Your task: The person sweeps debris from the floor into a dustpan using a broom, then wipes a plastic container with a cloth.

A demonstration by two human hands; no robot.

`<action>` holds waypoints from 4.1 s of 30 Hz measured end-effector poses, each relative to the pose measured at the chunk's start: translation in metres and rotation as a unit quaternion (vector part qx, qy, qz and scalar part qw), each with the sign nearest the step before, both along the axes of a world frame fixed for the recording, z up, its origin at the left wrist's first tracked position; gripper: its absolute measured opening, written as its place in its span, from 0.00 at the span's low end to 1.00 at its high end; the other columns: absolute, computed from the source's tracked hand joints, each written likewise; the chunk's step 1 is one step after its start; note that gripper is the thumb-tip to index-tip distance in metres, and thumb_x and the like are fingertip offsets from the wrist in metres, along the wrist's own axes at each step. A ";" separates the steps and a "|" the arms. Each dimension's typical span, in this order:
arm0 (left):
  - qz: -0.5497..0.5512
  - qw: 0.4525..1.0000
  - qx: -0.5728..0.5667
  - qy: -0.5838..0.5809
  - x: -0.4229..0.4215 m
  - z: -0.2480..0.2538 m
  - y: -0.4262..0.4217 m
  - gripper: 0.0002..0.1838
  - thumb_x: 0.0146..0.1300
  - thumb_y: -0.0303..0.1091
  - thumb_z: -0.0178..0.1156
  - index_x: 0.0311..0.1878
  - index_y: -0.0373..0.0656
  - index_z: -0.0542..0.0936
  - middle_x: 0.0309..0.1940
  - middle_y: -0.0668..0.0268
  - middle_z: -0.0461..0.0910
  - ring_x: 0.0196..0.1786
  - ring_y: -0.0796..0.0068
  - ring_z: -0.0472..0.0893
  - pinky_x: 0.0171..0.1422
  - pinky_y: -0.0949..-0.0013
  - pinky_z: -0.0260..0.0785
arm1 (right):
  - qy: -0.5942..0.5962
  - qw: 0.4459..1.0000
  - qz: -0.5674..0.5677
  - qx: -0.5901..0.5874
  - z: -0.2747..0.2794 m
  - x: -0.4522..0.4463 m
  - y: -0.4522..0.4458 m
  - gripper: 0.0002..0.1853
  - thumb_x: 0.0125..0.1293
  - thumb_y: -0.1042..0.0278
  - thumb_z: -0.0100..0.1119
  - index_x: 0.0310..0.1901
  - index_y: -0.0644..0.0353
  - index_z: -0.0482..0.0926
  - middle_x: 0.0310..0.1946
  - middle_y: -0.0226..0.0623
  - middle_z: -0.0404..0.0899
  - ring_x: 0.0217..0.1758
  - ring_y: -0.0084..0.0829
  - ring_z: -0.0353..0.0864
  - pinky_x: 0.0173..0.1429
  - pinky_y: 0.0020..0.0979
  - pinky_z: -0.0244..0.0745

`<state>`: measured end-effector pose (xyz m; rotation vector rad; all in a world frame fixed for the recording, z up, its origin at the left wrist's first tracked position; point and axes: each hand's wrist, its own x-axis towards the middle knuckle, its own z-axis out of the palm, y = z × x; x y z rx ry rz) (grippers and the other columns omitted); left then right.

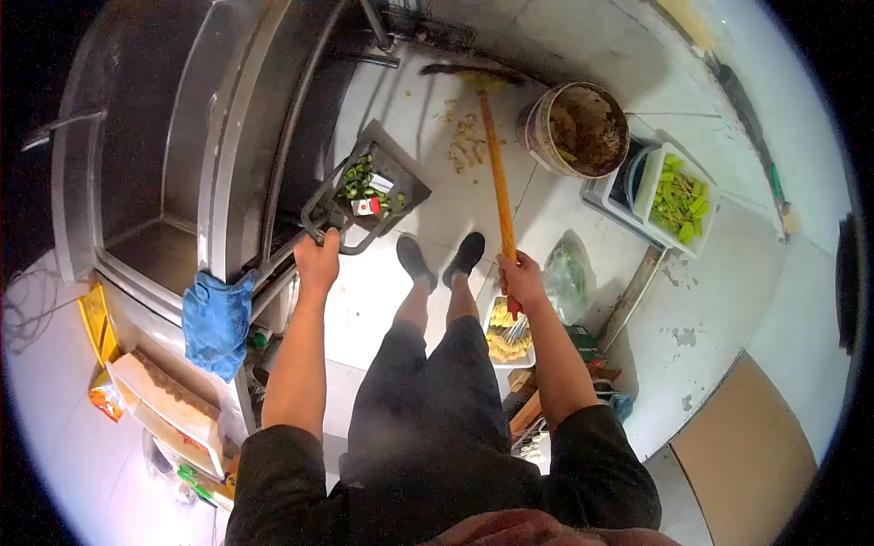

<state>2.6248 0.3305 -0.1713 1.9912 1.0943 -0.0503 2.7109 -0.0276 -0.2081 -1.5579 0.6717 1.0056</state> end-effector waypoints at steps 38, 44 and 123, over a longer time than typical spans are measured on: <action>-0.014 0.999 0.003 0.041 0.048 -0.046 0.035 0.19 0.57 0.42 0.59 0.35 0.30 0.79 0.28 0.47 0.81 0.33 0.59 0.82 0.41 0.61 0.70 | 0.058 0.996 -0.057 -0.047 -0.127 0.038 -0.043 0.23 0.70 0.46 0.48 0.43 0.63 0.75 0.16 0.34 0.70 0.13 0.26 0.68 0.16 0.29 0.64; -0.023 0.999 0.007 0.029 0.044 -0.062 0.043 0.19 0.57 0.43 0.58 0.35 0.31 0.80 0.28 0.47 0.81 0.34 0.57 0.82 0.41 0.61 0.70 | 0.096 0.993 -0.022 -0.071 -0.034 -0.020 -0.022 0.23 0.68 0.45 0.51 0.40 0.62 0.74 0.18 0.32 0.70 0.14 0.24 0.68 0.17 0.27 0.63; 0.088 0.996 -0.009 -0.007 0.034 -0.077 0.038 0.20 0.61 0.48 0.58 0.25 0.40 0.71 0.21 0.73 0.66 0.26 0.80 0.62 0.32 0.68 0.55 | 0.044 0.962 0.254 -0.094 -0.136 0.167 -0.157 0.21 0.67 0.47 0.52 0.36 0.62 0.75 0.14 0.30 0.68 0.10 0.23 0.66 0.14 0.28 0.61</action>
